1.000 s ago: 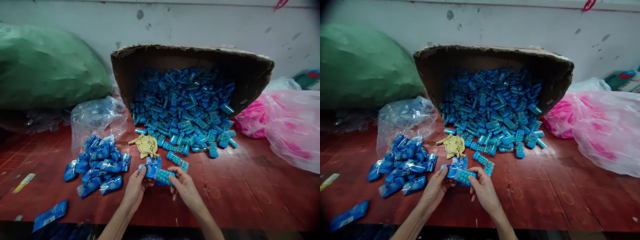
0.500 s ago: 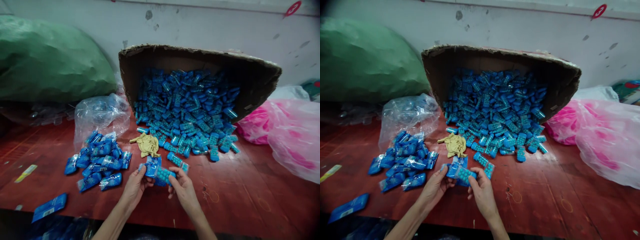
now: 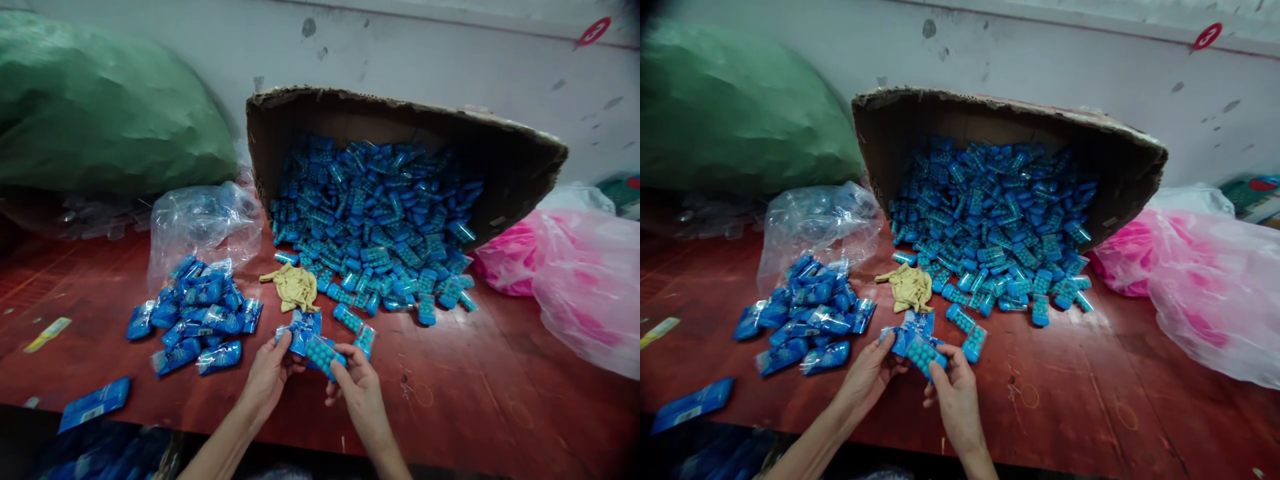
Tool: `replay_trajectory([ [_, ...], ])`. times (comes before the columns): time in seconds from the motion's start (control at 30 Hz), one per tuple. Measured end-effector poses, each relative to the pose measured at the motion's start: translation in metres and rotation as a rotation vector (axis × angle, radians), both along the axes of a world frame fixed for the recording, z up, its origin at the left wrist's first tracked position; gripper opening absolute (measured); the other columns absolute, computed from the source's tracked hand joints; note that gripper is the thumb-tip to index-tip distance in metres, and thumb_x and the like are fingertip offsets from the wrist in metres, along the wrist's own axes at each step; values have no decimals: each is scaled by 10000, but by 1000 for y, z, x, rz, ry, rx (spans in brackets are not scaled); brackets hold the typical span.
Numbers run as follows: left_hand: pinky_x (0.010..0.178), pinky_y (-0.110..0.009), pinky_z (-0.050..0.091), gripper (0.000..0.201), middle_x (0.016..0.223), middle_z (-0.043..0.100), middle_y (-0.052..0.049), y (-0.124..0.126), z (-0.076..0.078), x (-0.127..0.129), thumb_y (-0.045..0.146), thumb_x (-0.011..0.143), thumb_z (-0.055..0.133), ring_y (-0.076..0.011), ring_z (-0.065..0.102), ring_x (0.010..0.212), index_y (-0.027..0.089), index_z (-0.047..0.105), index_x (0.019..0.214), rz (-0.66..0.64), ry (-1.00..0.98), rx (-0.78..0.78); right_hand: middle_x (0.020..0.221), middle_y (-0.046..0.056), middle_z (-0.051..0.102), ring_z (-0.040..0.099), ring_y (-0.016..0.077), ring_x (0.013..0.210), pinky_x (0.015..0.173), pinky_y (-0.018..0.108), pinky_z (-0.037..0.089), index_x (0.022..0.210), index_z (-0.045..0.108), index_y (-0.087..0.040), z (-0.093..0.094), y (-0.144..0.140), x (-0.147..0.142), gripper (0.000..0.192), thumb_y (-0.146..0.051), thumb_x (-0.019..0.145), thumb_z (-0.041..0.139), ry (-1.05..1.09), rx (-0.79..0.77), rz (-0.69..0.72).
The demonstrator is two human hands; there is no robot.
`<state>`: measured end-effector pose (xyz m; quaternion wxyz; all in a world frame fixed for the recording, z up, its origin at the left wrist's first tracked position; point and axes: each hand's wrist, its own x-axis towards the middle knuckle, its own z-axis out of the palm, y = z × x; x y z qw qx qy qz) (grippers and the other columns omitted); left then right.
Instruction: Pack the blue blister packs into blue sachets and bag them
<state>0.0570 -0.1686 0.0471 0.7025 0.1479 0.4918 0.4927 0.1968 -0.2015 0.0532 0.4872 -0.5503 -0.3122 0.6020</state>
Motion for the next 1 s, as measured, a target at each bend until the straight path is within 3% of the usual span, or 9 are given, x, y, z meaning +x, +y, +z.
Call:
replay_trajectory([
  [0.13,436,-213,479,301,546,631,-18,1,-1,-6,386,595,708,-119,579,481,123,579,658,-23,43,13,589,-62,530,483,69,375,304,210,466,887,494,-165,3,4,10,412,-424,630,685,137,-64,48],
  [0.23,432,-208,480,294,556,636,-17,1,0,-8,370,585,719,-131,598,503,130,579,680,-19,18,-27,579,-67,521,491,74,396,320,212,475,909,491,-173,6,7,18,395,-407,652,679,184,-55,-20],
  [0.47,414,-184,458,286,459,557,15,-3,0,-2,382,618,695,-121,584,494,134,553,627,-17,-42,-51,591,-62,529,485,69,390,324,211,482,909,500,-181,3,4,9,368,-409,674,667,126,-9,3],
  [1.0,434,-210,446,305,490,575,-2,-1,0,-6,404,624,682,-133,580,503,126,558,614,-29,-3,25,557,-69,527,482,69,373,326,207,482,920,508,-170,3,5,10,390,-426,668,660,90,-30,-2],
])
